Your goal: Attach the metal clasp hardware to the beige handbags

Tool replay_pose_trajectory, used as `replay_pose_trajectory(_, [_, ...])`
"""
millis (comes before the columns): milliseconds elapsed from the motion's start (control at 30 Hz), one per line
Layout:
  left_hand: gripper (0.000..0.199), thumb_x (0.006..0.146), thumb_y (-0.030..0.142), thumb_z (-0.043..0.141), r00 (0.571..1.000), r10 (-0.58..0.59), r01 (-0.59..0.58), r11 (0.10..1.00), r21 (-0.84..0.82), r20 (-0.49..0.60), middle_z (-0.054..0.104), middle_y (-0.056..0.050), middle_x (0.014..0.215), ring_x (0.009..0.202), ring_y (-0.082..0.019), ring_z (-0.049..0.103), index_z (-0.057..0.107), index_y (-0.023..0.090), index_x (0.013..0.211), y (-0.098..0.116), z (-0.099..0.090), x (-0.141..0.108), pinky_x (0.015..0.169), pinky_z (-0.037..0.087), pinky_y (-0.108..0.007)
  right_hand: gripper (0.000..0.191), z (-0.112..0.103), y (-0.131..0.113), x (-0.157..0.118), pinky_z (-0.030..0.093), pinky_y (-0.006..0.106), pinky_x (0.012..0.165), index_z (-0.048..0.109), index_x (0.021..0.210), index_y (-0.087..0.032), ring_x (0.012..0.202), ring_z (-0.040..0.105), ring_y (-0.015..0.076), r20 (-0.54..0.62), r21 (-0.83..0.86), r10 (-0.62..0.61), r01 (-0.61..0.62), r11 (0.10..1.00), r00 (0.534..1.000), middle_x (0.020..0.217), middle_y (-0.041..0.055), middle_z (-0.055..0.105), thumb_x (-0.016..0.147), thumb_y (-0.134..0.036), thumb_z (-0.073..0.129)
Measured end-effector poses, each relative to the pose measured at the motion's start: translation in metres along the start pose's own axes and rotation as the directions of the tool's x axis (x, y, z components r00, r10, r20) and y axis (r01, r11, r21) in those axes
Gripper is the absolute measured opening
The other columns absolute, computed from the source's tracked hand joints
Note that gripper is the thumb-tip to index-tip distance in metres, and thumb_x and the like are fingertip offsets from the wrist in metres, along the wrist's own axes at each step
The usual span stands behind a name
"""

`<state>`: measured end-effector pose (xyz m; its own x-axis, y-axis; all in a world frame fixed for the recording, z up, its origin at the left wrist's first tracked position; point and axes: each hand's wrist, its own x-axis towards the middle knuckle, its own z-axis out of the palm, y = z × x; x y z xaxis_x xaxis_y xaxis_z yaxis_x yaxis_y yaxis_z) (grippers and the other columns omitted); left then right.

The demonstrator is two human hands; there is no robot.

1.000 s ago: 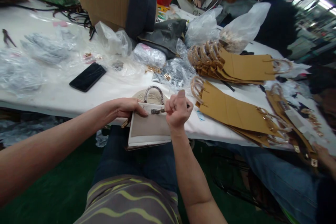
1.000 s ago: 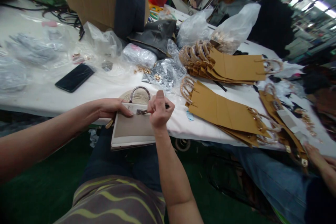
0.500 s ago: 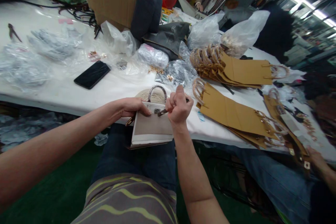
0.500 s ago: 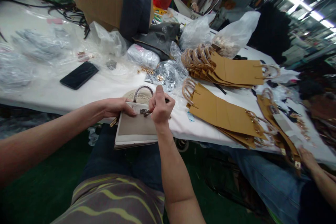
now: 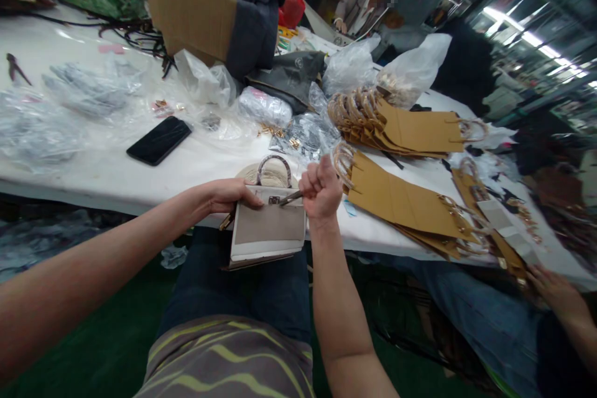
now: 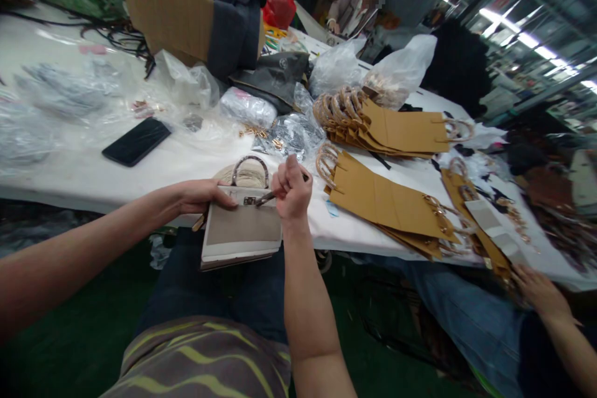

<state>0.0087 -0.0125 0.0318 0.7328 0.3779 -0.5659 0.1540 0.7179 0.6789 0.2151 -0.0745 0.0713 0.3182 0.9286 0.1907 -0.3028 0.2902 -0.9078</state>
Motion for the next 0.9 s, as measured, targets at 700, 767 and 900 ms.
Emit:
replay_pose_trajectory(700, [0.044,0.055,0.016,0.098,0.999,0.027,-0.027,0.999,0.02,0.025,0.086,-0.014,0.1,0.085,-0.032,0.08,0.085,0.015,0.097,-0.009,-0.009,0.009,0.081,0.069,-0.04,0.078,0.017,0.018,-0.025,0.017,0.024,0.04,0.027,0.057,-0.024,0.041,0.018,0.0053,-0.164,0.003,-0.152,0.154,0.988,0.975,0.052,-0.0097,0.022,0.1,-0.065,0.078])
replay_pose_trajectory(767, [0.046,0.054,0.016,0.098,0.999,0.024,-0.025,0.999,0.025,0.032,0.086,-0.014,0.104,0.089,-0.033,0.081,0.085,0.015,0.098,-0.007,-0.007,0.009,0.083,0.069,-0.04,0.077,0.006,0.009,-0.01,0.015,0.024,0.038,0.026,0.06,-0.024,0.041,0.015,0.0053,-0.15,0.071,-0.032,0.043,0.997,0.988,0.052,-0.0106,0.021,0.098,-0.067,0.078])
replay_pose_trajectory(900, [0.049,0.056,0.015,0.097,0.999,0.023,-0.024,1.0,0.017,0.046,0.086,-0.016,0.112,0.1,-0.037,0.081,0.085,0.016,0.103,-0.005,-0.003,0.006,0.088,0.068,-0.042,0.077,-0.008,-0.005,0.019,0.012,0.024,0.037,0.022,0.063,-0.025,0.04,0.012,0.0056,-0.128,0.126,0.096,-0.08,0.989,0.987,0.052,-0.0115,0.019,0.099,-0.068,0.075])
